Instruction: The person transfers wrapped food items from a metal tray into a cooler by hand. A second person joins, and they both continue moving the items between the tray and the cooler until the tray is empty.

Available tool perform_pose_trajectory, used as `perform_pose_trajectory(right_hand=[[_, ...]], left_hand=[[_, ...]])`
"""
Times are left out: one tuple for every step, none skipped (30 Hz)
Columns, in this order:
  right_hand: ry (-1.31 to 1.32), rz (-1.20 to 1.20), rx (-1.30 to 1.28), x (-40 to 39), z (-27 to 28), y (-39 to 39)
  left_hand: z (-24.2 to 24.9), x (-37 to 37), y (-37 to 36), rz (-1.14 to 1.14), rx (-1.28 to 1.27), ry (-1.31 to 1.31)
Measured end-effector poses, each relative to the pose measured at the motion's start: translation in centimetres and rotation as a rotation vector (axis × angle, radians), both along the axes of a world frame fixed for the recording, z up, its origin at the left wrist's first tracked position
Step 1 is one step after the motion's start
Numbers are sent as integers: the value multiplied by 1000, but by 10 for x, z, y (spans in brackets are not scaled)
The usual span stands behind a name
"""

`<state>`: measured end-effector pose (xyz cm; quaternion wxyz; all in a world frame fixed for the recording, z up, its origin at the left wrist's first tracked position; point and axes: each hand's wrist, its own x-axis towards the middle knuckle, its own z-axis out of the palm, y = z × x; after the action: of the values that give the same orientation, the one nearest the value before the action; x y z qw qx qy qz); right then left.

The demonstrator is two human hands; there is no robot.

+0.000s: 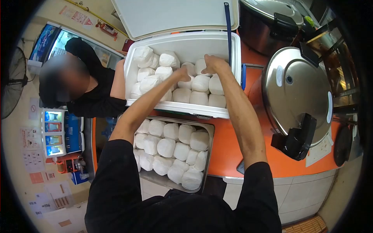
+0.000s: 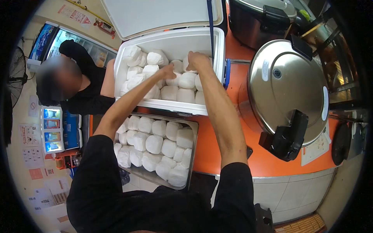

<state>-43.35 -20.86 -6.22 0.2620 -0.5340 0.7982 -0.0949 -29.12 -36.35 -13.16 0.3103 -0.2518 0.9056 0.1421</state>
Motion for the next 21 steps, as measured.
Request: perform_pose_trajectory(right_hand=[[-14, 20, 0, -1, 1, -2], [-24, 41, -1, -1, 1, -5], [-20, 37, -7, 1, 1, -6], [-14, 33, -12, 1, 1, -5], [-6, 26, -16, 0, 1, -4], [-10, 6, -12, 2, 0, -3], [-13, -14, -9, 4, -1, -5], [-16, -37, -10, 2, -1, -7], [-21, -29, -26, 0, 0, -8], [-27, -14, -38, -1, 0, -9], [-30, 7, -48, 1, -1, -10], [-30, 39, -26, 5, -1, -9], [-20, 64, -7, 4, 0, -9], [-8, 82, 13, 0, 1, -8], [3, 46, -4, -3, 0, -8], [9, 10, -19, -3, -4, -9], [11, -15, -29, 3, -6, -8], [3, -22, -33, 6, -7, -7], [-1, -30, -42, 5, -5, -7], [0, -39, -51, 3, -2, -6], [42, -11, -59, -3, -4, -7]], left_hand=[[21, -5, 3, -57, 99, -126], [23, -4, 1, -59, 127, -160], [28, -3, 0, -61, 154, -194], [19, 0, -2, -12, 111, -139], [3, 3, -5, 35, 69, -82], [-14, 8, -6, 83, 31, -30], [-30, 12, -8, 131, -9, 23], [-32, 12, -7, 176, -53, 76], [-32, 13, -8, 176, -44, 112], [-34, 19, -9, 182, -31, 146], [-30, 25, -5, 196, -15, 183], [-26, 30, -2, 158, 0, 98], [-19, 27, -3, 112, 14, 23], [-9, 21, 0, 59, 29, -51], [7, 20, 11, 42, 17, -134], [22, 28, 28, 24, 6, -223], [16, 34, 28, -80, 15, -243], [11, 40, 28, -186, 24, -258], [6, 45, 28, -290, 31, -266], [-42, 54, -5, -680, 88, -144], [-69, 51, -24, -922, 103, -119]])
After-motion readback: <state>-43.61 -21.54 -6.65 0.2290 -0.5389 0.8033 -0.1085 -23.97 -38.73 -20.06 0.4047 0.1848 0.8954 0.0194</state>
